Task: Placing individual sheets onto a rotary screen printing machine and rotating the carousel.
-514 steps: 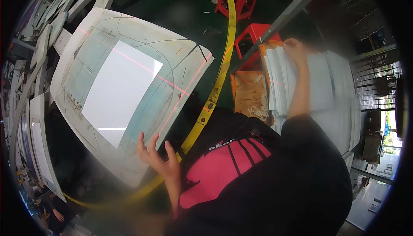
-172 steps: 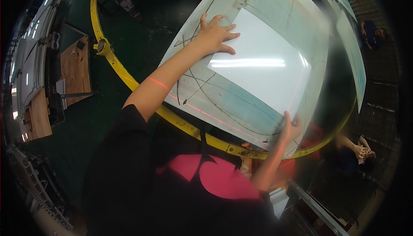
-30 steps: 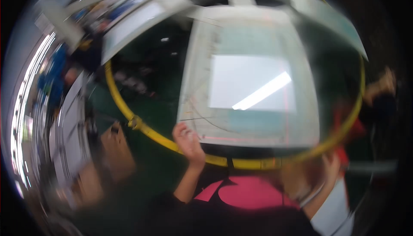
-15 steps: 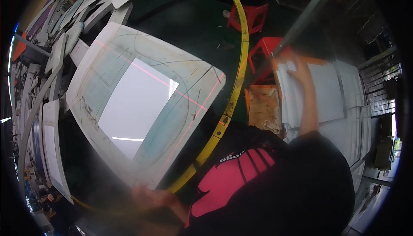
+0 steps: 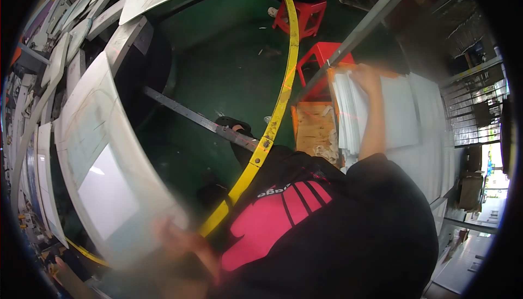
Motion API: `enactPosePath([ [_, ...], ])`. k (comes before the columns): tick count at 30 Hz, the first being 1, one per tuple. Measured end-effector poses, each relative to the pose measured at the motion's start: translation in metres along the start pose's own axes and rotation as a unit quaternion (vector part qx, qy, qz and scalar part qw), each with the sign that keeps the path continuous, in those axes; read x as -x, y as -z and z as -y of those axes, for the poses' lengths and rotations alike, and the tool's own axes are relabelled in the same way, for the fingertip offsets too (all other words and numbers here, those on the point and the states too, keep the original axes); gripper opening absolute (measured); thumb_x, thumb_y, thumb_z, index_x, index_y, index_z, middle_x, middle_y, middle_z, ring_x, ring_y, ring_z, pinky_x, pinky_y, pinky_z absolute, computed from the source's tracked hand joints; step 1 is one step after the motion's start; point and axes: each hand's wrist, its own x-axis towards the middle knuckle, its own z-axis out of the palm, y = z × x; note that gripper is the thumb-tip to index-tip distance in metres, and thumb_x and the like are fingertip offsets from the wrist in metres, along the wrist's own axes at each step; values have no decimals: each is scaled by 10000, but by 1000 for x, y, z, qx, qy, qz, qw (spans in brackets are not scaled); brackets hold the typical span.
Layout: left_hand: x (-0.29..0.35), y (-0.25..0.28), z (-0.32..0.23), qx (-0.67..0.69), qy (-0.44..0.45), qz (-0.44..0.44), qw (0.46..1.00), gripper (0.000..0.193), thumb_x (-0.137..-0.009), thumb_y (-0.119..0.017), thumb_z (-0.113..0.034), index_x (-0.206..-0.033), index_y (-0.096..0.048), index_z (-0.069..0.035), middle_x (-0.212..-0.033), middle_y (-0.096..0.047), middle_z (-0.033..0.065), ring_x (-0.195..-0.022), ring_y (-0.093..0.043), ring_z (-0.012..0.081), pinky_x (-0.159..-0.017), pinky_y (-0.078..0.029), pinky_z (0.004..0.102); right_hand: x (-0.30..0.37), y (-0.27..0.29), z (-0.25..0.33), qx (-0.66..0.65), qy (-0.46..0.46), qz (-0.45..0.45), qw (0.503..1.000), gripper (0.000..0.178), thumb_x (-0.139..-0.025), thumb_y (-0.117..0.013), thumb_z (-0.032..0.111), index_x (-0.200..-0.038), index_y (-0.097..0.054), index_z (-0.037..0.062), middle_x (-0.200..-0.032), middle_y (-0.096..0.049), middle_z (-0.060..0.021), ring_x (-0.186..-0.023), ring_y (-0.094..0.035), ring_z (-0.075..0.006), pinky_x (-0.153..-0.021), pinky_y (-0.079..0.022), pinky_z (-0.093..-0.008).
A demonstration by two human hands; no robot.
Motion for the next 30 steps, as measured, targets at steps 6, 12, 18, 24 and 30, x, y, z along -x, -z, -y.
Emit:
enactPosePath([
  [6, 3, -1, -2, 100, 68, 17, 993, 165, -785, -387, 78, -858, -507, -8, -899, -485, 91, -705, -452, 124, -672, -391, 233, -1, 5, 9, -32, 18, 8, 999, 296, -599, -672, 201, -866, -647, 75, -846, -633, -120, -809, -598, -241, -731, -454, -318],
  [12, 12, -3, -1, 106, 85, 32, 990, 165, -785, -393, 84, -856, -508, -10, -906, -487, 87, -729, -462, 122, -684, -391, 227, 0, 18, 22, 4, 0, 13, 1000, 258, -610, -624, 209, -812, -631, 48, -816, -634, -124, -782, -602, -255, -693, -461, -329],
  [18, 10, -11, -7, 150, 110, 49, 981, 139, -784, -413, 64, -848, -515, -6, -881, -496, 83, -749, -472, 132, -673, -395, 228, -5, 26, 13, -128, 61, -58, 988, 130, -675, -591, 127, -742, -552, 23, -703, -594, -78, -691, -567, -151, -649, -431, -254],
  [24, -12, -34, -32, 233, 79, 189, 951, 102, -726, -473, 61, -800, -529, 19, -813, -538, 108, -723, -509, 184, -654, -403, 255, 4, 80, 24, -274, 118, -1, 954, 89, -776, -580, 90, -808, -551, 12, -727, -533, 14, -708, -503, -61, -650, -391, -192],
  [30, -30, -102, -91, 332, 84, 474, 811, 340, -730, -620, -107, -1040, -508, -26, -972, -562, 117, -873, -549, 225, -782, -416, 313, 71, 161, 123, -279, 209, -43, 936, 297, -706, -577, -43, -998, -574, 9, -667, -500, 22, -616, -420, -39, -591, -325, -170],
])
